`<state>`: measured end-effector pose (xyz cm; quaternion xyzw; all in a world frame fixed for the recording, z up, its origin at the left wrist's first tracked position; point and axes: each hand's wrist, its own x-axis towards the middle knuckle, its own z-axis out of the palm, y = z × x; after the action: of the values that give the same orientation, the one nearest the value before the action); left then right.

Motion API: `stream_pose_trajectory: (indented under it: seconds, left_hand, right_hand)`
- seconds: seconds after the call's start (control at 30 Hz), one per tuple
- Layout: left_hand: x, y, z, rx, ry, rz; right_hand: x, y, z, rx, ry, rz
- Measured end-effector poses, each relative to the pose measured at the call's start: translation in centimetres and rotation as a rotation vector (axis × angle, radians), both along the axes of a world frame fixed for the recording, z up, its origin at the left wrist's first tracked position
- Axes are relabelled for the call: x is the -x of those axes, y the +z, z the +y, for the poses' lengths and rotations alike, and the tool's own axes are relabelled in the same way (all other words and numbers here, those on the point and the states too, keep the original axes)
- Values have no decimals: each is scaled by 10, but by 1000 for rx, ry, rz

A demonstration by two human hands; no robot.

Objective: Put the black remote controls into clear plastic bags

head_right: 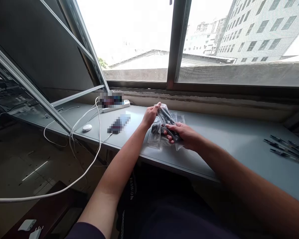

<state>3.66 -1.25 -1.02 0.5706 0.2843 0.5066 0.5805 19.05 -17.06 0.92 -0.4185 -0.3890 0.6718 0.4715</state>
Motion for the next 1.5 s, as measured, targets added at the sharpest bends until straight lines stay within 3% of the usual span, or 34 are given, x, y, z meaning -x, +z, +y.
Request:
stream_pose_trajectory:
  seconds: [0.23,0.4,0.7,1.13,1.4,1.5]
  left_hand:
    - [2,-3,-5,-154,-170,123]
    - [1,-3,-7,-49,-365,141]
    - [0,-1,3,-18,-146,-35]
    - [3,4,-14,-28,-346,124]
    - [-3,-13,13,-91,-79,31]
    - [-2,-14,15,-95,-54,40]
  right_hand:
    - [-3,-2,2,-14,-23,11]
    - [-3,0,0,-43,-8,-7]
    - [-3,2,-2,-28,28,25]
    - [-6,1,-1,-34,-37,8]
    - [-6,1,-1,-48,15,5]
    - [-6,1,-1,-58,7,9]
